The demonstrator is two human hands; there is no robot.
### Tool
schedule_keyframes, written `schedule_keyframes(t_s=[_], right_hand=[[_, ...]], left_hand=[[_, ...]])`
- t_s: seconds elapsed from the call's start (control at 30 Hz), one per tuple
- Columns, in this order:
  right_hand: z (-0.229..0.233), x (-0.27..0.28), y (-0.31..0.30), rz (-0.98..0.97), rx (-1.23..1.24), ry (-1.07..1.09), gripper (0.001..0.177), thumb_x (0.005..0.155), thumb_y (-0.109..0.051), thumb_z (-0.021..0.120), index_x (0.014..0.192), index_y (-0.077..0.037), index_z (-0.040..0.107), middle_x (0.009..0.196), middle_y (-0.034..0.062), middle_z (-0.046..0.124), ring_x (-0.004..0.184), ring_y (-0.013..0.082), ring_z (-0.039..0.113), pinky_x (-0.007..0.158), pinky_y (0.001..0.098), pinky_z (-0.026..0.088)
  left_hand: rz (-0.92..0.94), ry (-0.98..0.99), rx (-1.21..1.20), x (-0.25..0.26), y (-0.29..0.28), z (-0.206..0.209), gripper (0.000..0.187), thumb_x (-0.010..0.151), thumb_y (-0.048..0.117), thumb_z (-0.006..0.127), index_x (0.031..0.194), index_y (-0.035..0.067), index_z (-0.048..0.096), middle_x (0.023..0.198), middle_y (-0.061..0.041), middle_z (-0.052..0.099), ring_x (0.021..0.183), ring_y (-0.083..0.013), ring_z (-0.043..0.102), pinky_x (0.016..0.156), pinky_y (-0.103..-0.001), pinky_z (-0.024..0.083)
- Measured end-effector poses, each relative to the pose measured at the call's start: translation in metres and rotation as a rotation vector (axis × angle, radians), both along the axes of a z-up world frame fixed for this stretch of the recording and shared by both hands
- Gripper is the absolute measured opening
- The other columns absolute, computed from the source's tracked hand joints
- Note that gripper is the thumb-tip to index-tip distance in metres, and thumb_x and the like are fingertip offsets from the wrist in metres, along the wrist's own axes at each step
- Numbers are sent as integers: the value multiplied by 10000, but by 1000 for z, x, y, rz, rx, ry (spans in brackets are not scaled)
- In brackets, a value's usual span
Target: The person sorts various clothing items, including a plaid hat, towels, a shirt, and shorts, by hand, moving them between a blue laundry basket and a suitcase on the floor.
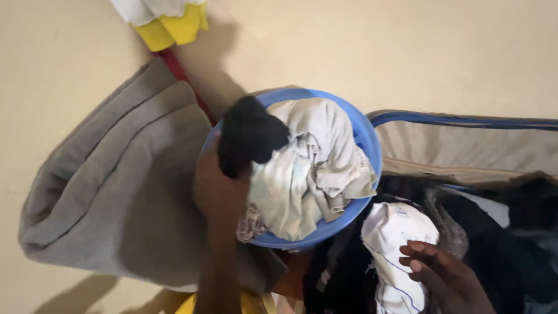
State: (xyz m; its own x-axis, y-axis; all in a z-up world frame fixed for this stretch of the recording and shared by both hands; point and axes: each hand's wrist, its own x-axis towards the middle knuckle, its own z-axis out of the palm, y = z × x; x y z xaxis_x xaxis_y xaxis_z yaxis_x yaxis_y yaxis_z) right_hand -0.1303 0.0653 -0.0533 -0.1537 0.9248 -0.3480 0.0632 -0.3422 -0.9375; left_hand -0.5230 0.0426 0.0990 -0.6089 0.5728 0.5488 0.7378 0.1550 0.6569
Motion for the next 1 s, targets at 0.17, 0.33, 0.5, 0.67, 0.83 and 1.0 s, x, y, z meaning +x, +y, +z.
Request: schedule_keyframes(t_s=[0.17,0.33,0.5,0.67,0.83,1.0], right_hand=[[7,-43,14,147,-13,19,402,886,-126,697,1265,6,670,1207,167,754,1146,264,699,983,402,542],[-13,-62,3,204,-69,154,415,868,-134,689,1269,-40,646,1181,129,755,1103,234,718,918,390,563],[-19,-41,-21,204,-47,-31,405,932,-234,693,1278,-24,680,1137,113,747,1031,180,660,884,347,531],[-8,2,-41,34,-24,-100,451,914,-273,699,1296,-41,639,1145,59,765,1061,139,694,910,322,572],[-10,34,-61,-171,-1,-46,451,926,-244,686,1321,-40,613,1146,75,743,1052,153,686,915,327,568],[-20,79,-84,-306,-54,-169,392,948,-235,675,1279,-27,645,1095,82,752,1023,161,701,894,323,578]], left_hand=[[-140,328,-371,-83,43,-58,1088,816,651,757,1572,7,311,1576,-319,369,1397,-474,431,1158,-537,389],[-101,185,-630,-100,61,-121,1088,861,754,564,1619,66,193,1683,-295,77,1560,-455,100,1110,-736,165],[-248,206,-239,-38,44,-109,974,946,675,592,1617,34,300,1655,-361,167,1549,-514,128,1211,-706,171],[-640,253,-272,113,31,-66,759,911,486,658,1515,66,471,1660,-254,309,1575,-440,239,1226,-635,50],[-1435,116,-294,221,46,-75,672,958,470,651,1460,44,520,1532,-231,509,1445,-405,455,1170,-497,368],[-1549,-147,-814,270,59,-105,713,872,464,713,1456,87,559,1398,-154,640,1301,-286,607,1013,-390,507]])
